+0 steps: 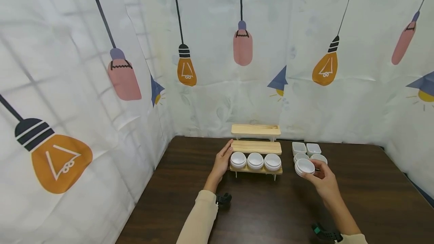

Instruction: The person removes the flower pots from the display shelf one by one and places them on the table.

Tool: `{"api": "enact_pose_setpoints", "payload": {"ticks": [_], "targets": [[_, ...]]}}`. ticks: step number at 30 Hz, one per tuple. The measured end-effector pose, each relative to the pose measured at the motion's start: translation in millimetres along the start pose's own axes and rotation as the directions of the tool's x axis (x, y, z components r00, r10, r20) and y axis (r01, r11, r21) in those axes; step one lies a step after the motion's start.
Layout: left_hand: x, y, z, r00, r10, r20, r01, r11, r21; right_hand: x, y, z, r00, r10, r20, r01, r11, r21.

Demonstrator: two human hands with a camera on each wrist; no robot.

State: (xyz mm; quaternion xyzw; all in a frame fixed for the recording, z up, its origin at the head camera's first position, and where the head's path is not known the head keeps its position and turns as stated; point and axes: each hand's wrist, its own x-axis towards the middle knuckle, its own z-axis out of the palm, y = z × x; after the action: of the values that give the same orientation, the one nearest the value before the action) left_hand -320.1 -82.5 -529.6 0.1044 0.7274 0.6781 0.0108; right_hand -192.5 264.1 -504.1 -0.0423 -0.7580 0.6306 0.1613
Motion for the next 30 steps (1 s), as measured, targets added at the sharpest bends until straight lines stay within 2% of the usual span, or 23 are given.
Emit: {"api": "enact_pose_setpoints", "payload": {"ticks": [11, 14, 21, 30], "targets": [[4.2, 0.4, -1.9, 1.0, -0.016, -0.002, 0.016, 1.0, -0.016, -1, 12, -10.3, 1.0, 0.022, -0.006, -0.023, 0.995, -0.1], [2.1, 5.9, -2.3, 0.999, -0.03, 0.015, 0.03, 0.999, -0.019, -2, 14, -12.5, 0.999, 0.038, -0.013, -0.039, 0.992, -0.122], [-11.8, 32.2, -4.5, 0.999, -0.03, 0.044, 0.03, 1.0, 0.003, -2, 17, -14.7, 0.996, 0.084, -0.016, -0.085, 0.985, -0.151], [-12.3, 32.2, -3.3, 0.998, -0.032, 0.05, 0.033, 0.999, -0.015, 1, 22, -17.0, 0.995, 0.101, -0.018, -0.103, 0.982, -0.156]]}}
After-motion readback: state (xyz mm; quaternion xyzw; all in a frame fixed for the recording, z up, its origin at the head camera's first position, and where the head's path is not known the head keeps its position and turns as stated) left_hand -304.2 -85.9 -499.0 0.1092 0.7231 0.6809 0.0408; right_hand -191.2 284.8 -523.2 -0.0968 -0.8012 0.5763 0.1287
